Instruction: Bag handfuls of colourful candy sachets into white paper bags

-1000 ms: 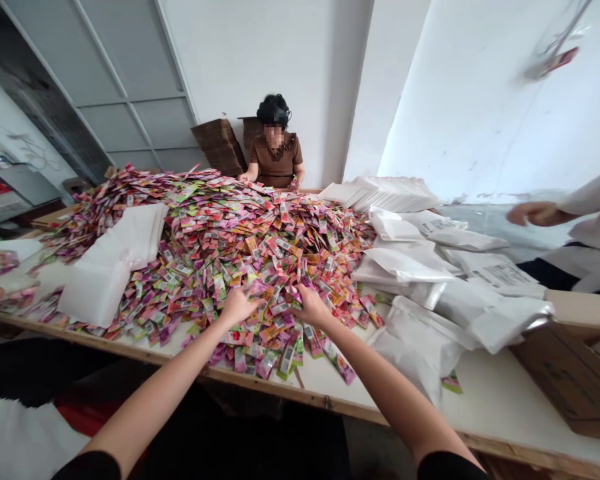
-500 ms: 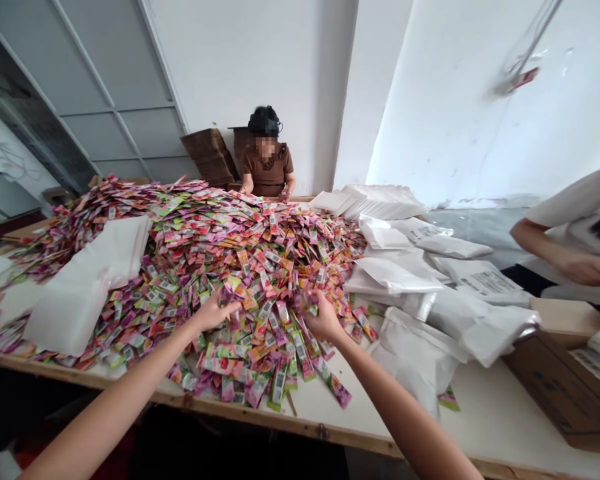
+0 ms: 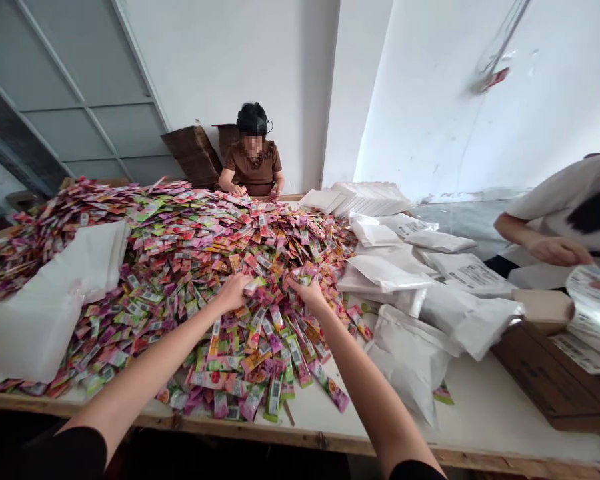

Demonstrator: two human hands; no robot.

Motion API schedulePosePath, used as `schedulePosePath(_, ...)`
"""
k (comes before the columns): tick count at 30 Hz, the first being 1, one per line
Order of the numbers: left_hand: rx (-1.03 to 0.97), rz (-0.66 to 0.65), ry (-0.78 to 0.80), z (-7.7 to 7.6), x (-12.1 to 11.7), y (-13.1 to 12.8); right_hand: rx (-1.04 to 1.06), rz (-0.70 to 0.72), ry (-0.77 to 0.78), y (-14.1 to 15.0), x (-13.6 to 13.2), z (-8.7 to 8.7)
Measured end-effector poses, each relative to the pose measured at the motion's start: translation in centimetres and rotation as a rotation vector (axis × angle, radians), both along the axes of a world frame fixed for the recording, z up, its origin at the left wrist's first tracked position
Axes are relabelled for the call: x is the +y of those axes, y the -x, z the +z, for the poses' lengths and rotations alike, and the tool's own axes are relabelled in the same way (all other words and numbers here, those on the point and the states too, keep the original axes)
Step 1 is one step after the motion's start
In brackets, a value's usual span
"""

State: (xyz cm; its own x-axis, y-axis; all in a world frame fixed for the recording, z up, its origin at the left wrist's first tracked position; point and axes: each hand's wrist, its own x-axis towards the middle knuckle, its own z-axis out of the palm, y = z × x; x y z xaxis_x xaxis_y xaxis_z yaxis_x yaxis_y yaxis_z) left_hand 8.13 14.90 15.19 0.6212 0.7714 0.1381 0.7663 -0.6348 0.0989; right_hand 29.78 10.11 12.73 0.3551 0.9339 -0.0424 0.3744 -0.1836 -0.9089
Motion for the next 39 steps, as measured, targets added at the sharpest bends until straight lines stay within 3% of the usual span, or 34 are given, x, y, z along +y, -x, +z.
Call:
schedulePosePath(4,-0.353,0.083,0.055,1.0,0.2,2.1,0.089,0.119,-0.093,-3.0,-2.2,0.7)
schedulePosePath(8,-0.501,0.168,0.291,2.0,0.4,2.1,0.077,0.002,-0.082,-4.6,-3.4,0.5)
schedulePosePath(11,-0.398,0.257,0.239,1.5,1.0,0.0,0.025,-0.017,-0.042,-3.3,-3.6,-0.2)
schedulePosePath(16,-0.042,0.415,0.151,-1.0,1.6,-4.1,-0.510,0.017,0.103,1.6,-3.2,-3.0)
schedulePosePath(20,-0.070,0.397,0.156,-1.7,0.9,-3.2,-0.609,0.027,0.174,1.3,-4.6,-4.7)
schedulePosePath(24,-0.378,0.363,0.266,-1.0,0.3,-0.7,-0.550,0.095,0.077,-0.9,-6.1,-4.4)
schedulePosePath(28,-0.761,0.374,0.286,-0.2,-0.8,-0.4,-0.572,0.058,0.125,0.6,-5.9,-3.9)
schedulePosePath(33,-0.744,0.356,0.290,0.6,-3.1,-0.8,-0.776,0.089,0.236,2.0,-6.3,-4.1)
schedulePosePath(36,-0.770,0.322,0.340,0.7,-4.2,-0.6,-0.758,0.148,0.233,-0.2,-7.8,-3.4)
schedulePosePath(39,-0.839,0.381,0.423,0.5,-5.2,-1.2,-0.685,0.125,0.173,-3.0,-9.9,-2.5)
